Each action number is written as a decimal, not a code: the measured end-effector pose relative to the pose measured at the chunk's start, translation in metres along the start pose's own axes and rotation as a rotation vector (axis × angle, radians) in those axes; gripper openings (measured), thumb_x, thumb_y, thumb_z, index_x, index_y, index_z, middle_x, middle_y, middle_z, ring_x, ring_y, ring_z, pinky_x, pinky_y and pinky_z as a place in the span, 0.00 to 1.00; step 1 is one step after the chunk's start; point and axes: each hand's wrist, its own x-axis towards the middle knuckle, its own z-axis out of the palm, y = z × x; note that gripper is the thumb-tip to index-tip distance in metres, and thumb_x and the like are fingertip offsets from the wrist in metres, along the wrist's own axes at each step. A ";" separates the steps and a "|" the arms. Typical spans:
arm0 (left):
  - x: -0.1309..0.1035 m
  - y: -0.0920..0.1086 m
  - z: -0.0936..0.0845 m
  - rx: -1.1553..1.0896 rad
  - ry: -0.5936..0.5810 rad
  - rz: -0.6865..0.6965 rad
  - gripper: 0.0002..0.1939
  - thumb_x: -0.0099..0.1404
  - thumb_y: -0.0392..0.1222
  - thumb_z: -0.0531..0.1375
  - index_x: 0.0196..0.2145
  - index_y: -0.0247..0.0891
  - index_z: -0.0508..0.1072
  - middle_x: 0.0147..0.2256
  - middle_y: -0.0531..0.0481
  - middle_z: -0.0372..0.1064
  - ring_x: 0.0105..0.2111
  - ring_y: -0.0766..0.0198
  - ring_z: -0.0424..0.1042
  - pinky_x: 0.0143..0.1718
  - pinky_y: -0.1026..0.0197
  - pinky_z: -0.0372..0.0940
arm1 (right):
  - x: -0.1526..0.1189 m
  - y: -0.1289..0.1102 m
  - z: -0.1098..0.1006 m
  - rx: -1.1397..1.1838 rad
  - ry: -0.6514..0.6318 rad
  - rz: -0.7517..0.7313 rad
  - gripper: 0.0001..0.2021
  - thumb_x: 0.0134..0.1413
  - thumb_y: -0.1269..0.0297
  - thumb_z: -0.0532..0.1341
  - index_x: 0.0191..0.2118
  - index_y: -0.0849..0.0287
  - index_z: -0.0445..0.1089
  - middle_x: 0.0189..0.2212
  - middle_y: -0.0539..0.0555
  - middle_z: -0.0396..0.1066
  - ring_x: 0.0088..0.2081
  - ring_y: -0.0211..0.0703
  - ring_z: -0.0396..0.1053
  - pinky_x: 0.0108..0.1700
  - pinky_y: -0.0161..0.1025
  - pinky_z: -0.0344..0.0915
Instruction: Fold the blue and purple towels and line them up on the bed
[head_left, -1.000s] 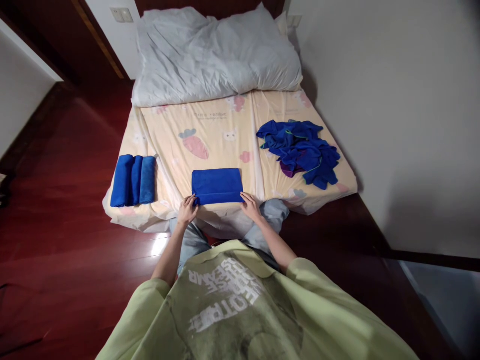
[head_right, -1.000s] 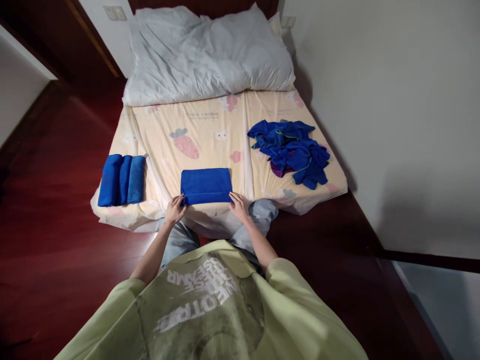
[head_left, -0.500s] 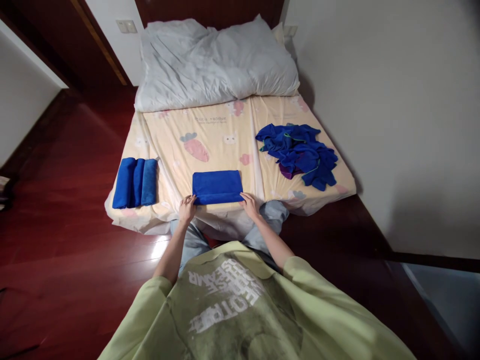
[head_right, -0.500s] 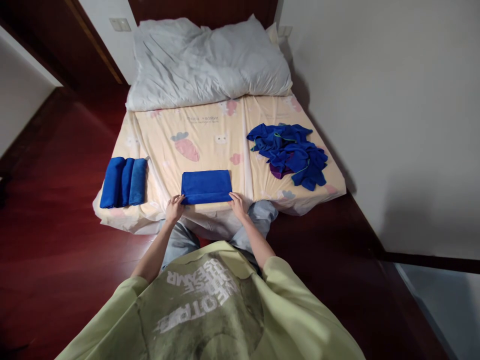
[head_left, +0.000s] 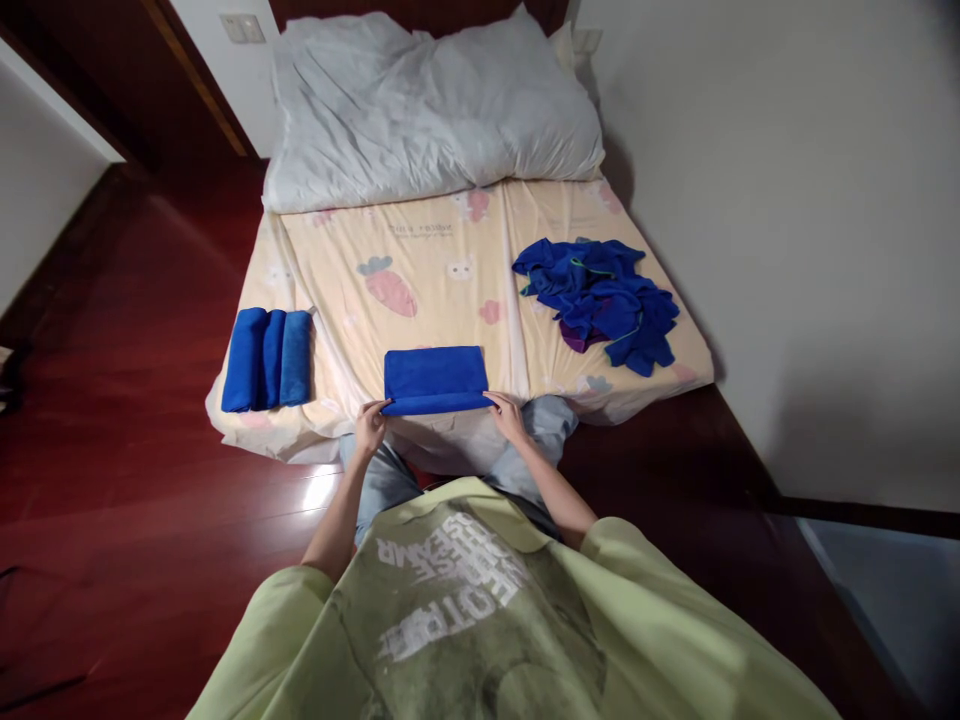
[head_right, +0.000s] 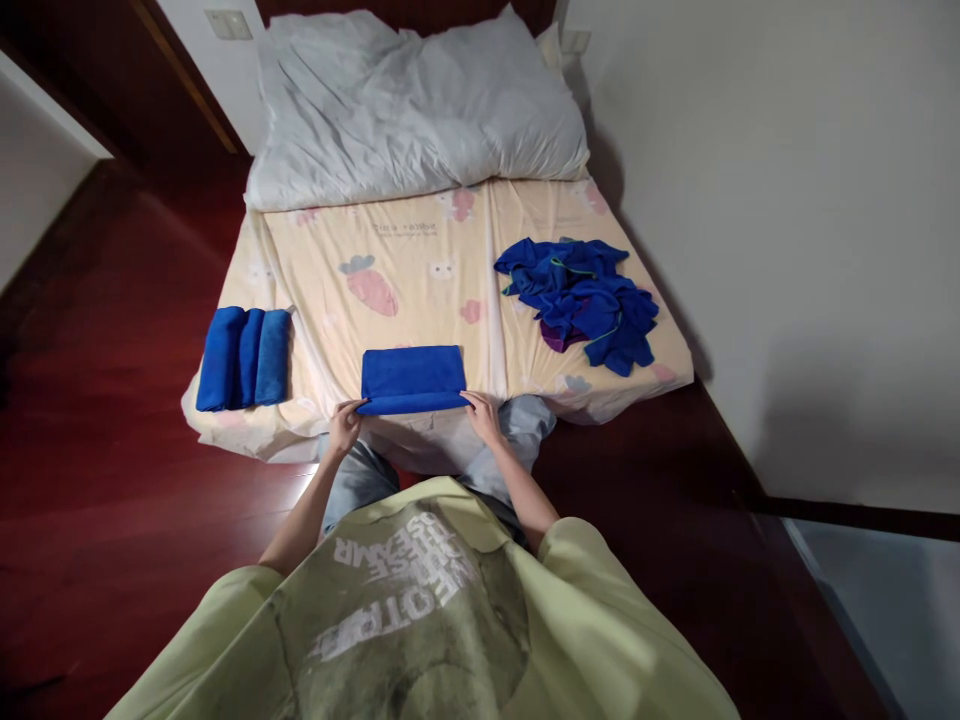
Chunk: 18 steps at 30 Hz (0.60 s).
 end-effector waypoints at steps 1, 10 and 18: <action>0.002 0.001 0.002 -0.024 0.019 -0.034 0.22 0.65 0.39 0.56 0.54 0.39 0.79 0.49 0.40 0.74 0.51 0.51 0.74 0.59 0.48 0.69 | 0.003 0.001 0.002 0.015 0.011 0.020 0.23 0.60 0.70 0.53 0.57 0.56 0.76 0.57 0.58 0.76 0.58 0.49 0.74 0.65 0.50 0.67; 0.018 0.006 0.009 -0.062 0.099 -0.179 0.21 0.73 0.55 0.55 0.49 0.37 0.77 0.36 0.42 0.71 0.39 0.52 0.73 0.47 0.51 0.70 | 0.021 0.005 0.015 0.016 0.106 0.258 0.15 0.65 0.51 0.54 0.38 0.55 0.71 0.28 0.54 0.75 0.32 0.49 0.73 0.43 0.44 0.72; 0.019 -0.001 0.010 0.031 0.033 -0.175 0.20 0.74 0.54 0.51 0.45 0.37 0.76 0.36 0.39 0.74 0.42 0.47 0.73 0.48 0.48 0.68 | 0.027 0.007 0.021 -0.092 0.127 0.245 0.17 0.67 0.49 0.51 0.38 0.55 0.69 0.35 0.59 0.77 0.40 0.52 0.75 0.46 0.44 0.70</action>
